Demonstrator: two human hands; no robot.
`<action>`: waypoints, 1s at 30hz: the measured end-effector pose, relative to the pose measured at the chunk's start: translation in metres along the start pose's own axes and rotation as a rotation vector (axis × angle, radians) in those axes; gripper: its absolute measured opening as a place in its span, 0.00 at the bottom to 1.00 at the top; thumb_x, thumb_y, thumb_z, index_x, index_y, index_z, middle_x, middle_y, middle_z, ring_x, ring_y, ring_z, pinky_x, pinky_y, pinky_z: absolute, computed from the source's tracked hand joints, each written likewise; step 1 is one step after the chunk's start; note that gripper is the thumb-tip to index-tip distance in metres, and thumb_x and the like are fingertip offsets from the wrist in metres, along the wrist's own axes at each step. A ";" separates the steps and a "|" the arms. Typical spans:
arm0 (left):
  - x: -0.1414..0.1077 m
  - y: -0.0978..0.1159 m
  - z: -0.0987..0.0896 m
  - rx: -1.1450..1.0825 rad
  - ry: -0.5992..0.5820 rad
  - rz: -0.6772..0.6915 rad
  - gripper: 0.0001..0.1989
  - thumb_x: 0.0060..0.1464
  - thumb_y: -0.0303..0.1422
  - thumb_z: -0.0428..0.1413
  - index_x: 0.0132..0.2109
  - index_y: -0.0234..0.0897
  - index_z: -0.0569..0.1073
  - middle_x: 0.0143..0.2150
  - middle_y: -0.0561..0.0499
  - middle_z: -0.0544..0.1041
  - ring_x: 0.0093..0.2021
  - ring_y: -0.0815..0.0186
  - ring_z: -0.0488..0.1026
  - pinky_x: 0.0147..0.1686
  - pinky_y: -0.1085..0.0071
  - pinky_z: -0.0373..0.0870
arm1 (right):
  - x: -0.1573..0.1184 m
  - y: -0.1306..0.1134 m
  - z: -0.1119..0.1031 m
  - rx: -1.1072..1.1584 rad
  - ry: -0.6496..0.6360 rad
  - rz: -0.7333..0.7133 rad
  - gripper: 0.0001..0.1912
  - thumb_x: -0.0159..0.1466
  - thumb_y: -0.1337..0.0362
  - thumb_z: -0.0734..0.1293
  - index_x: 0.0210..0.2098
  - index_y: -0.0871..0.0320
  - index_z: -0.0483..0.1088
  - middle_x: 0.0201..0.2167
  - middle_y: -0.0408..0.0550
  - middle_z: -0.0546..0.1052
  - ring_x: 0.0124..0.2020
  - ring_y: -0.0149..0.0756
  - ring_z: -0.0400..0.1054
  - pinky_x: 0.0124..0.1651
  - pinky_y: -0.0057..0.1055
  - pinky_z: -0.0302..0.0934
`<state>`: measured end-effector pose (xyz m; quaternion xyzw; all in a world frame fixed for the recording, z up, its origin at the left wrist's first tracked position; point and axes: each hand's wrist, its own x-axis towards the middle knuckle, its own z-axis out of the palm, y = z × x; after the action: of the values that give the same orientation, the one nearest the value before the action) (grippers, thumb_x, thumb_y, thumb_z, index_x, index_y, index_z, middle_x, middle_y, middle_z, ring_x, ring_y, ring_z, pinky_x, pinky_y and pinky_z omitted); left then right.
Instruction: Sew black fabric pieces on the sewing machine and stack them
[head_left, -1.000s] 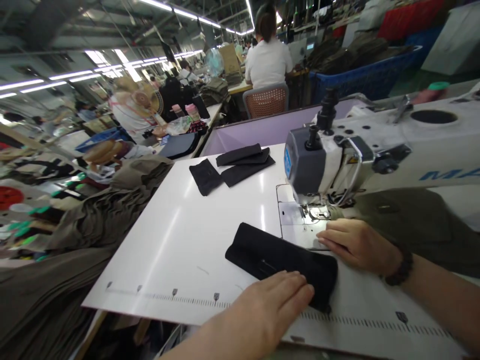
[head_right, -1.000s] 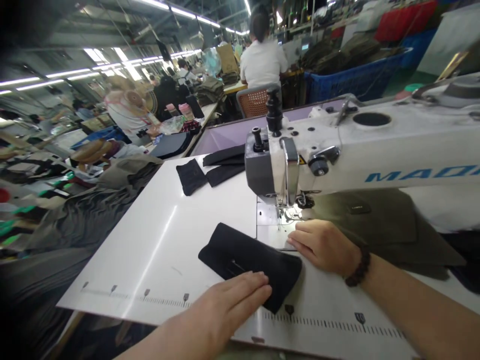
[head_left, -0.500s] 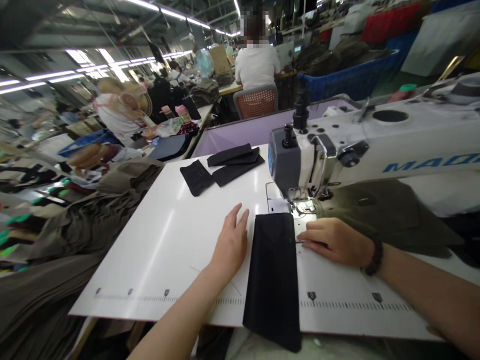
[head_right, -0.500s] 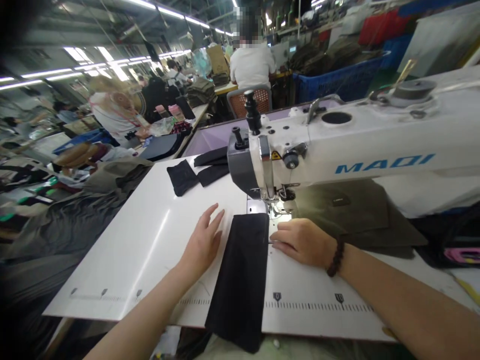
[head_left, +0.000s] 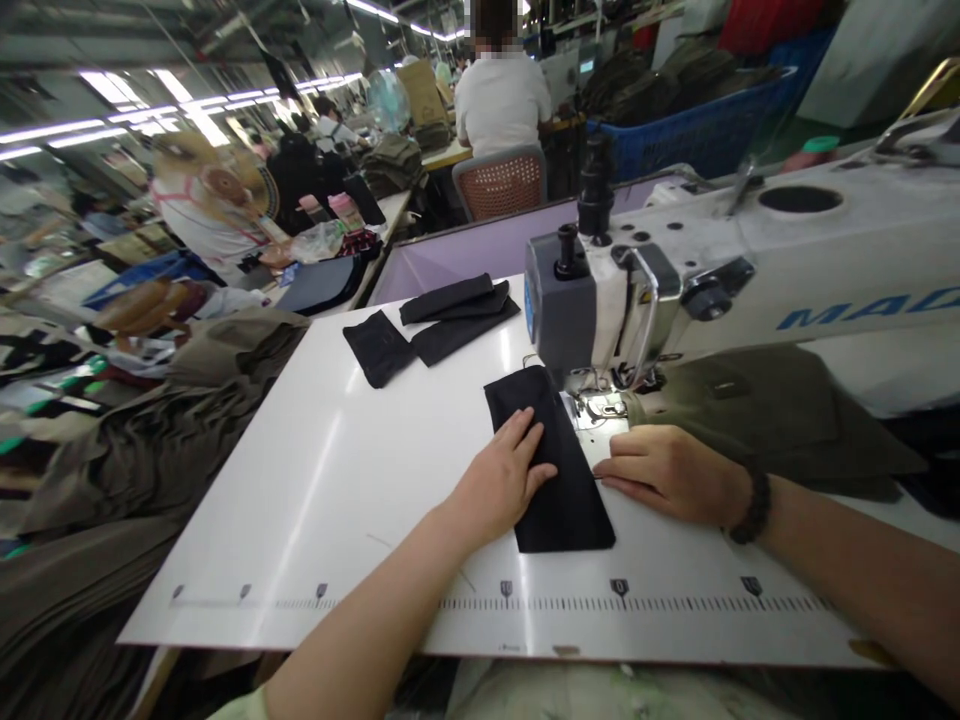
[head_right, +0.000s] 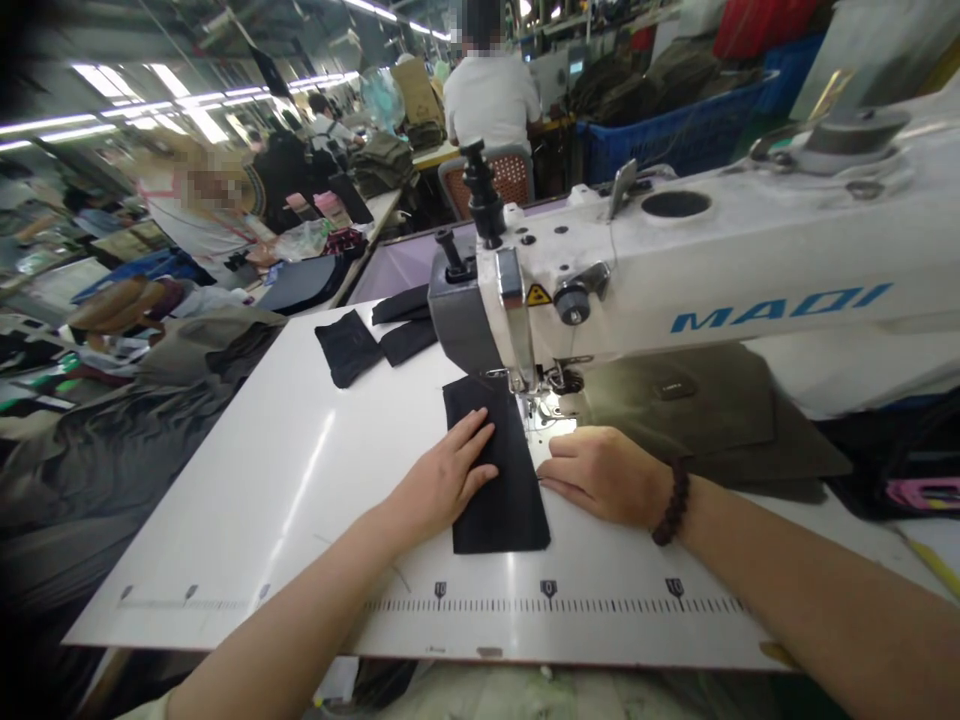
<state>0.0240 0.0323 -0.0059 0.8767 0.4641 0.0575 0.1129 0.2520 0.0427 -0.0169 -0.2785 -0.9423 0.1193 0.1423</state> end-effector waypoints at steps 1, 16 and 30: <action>0.005 -0.001 -0.002 -0.016 -0.007 -0.012 0.22 0.58 0.35 0.46 0.55 0.23 0.59 0.60 0.35 0.55 0.60 0.57 0.50 0.56 0.60 0.54 | 0.000 0.001 -0.001 -0.001 -0.007 -0.005 0.18 0.65 0.62 0.52 0.34 0.58 0.72 0.25 0.45 0.67 0.26 0.30 0.59 0.31 0.28 0.52; 0.013 -0.014 0.002 -0.170 -0.058 -0.030 0.32 0.53 0.40 0.51 0.59 0.26 0.52 0.63 0.38 0.47 0.63 0.60 0.42 0.59 0.62 0.47 | 0.000 0.002 0.001 -0.144 -0.017 -0.108 0.15 0.63 0.64 0.55 0.45 0.57 0.68 0.25 0.46 0.66 0.26 0.32 0.57 0.29 0.30 0.50; 0.012 -0.013 0.011 0.083 -0.089 0.153 0.29 0.59 0.37 0.44 0.59 0.19 0.48 0.62 0.28 0.41 0.62 0.53 0.31 0.59 0.55 0.42 | -0.002 0.004 -0.007 -0.175 -0.025 -0.035 0.13 0.63 0.66 0.54 0.36 0.58 0.70 0.26 0.46 0.68 0.26 0.31 0.59 0.30 0.29 0.50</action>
<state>0.0224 0.0478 -0.0202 0.9152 0.3922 0.0077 0.0925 0.2577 0.0461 -0.0116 -0.2720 -0.9555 0.0372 0.1079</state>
